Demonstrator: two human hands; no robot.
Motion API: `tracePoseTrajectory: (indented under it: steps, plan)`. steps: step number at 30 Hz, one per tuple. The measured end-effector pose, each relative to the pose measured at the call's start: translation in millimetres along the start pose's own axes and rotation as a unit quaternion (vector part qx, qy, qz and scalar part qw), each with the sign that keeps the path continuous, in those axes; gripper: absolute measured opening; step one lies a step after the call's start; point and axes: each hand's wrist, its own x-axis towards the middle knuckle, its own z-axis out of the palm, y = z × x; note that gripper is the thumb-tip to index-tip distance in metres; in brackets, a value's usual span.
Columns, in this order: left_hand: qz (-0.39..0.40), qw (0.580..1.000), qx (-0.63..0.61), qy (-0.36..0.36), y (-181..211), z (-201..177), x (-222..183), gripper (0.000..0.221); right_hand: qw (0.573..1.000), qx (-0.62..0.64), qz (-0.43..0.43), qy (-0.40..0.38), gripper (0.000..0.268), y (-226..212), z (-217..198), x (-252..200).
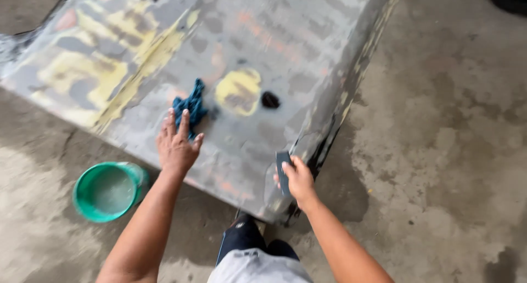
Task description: The person scrubs a large, flat, reflective surface with a black sanding block and a blue cloth. They repeatedly wipe the surface, dip the cloth into a green bucket of water, and continue scrubbing different areas of the panel.
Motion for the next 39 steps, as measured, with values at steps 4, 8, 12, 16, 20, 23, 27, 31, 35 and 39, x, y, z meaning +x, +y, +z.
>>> tracePoseTrajectory:
  steps: [4,8,12,16,20,23,27,31,35,39]
  plan:
    - [-0.015,1.0,0.001,-0.016,8,59,59,0.079,0.996,-0.049,0.071,0.027,0.021,-20,-38,23]
    - [-0.019,1.0,0.0,-0.021,63,92,85,0.075,0.994,-0.058,0.071,0.058,0.023,-25,-53,52]
    - [0.072,0.995,-0.04,-0.058,157,114,77,0.066,0.998,-0.049,0.042,-0.001,0.025,-31,-53,100]
    - [0.084,0.991,-0.07,-0.077,217,132,27,0.066,0.996,-0.032,0.014,-0.077,0.027,-59,-62,150]
    - [0.006,1.0,-0.011,-0.003,218,136,-32,0.044,0.991,-0.042,0.019,-0.129,0.031,-95,-92,165]
    - [-0.127,0.987,0.065,0.074,193,125,-70,0.032,0.985,-0.054,0.036,-0.162,0.036,-101,-134,180]
    - [-0.271,0.947,0.047,0.168,176,148,-104,0.04,0.981,-0.119,0.065,-0.136,0.044,-105,-213,182]
    - [-0.322,0.928,0.027,0.188,229,171,-101,0.057,0.982,-0.104,0.043,-0.149,0.044,-129,-236,186]
    - [-0.337,0.936,0.058,0.089,312,162,-63,0.069,0.981,-0.096,0.028,-0.164,0.042,-154,-244,198]
    - [-0.253,0.965,0.035,0.065,364,186,-20,0.072,0.981,-0.081,0.016,-0.178,0.045,-178,-245,223]
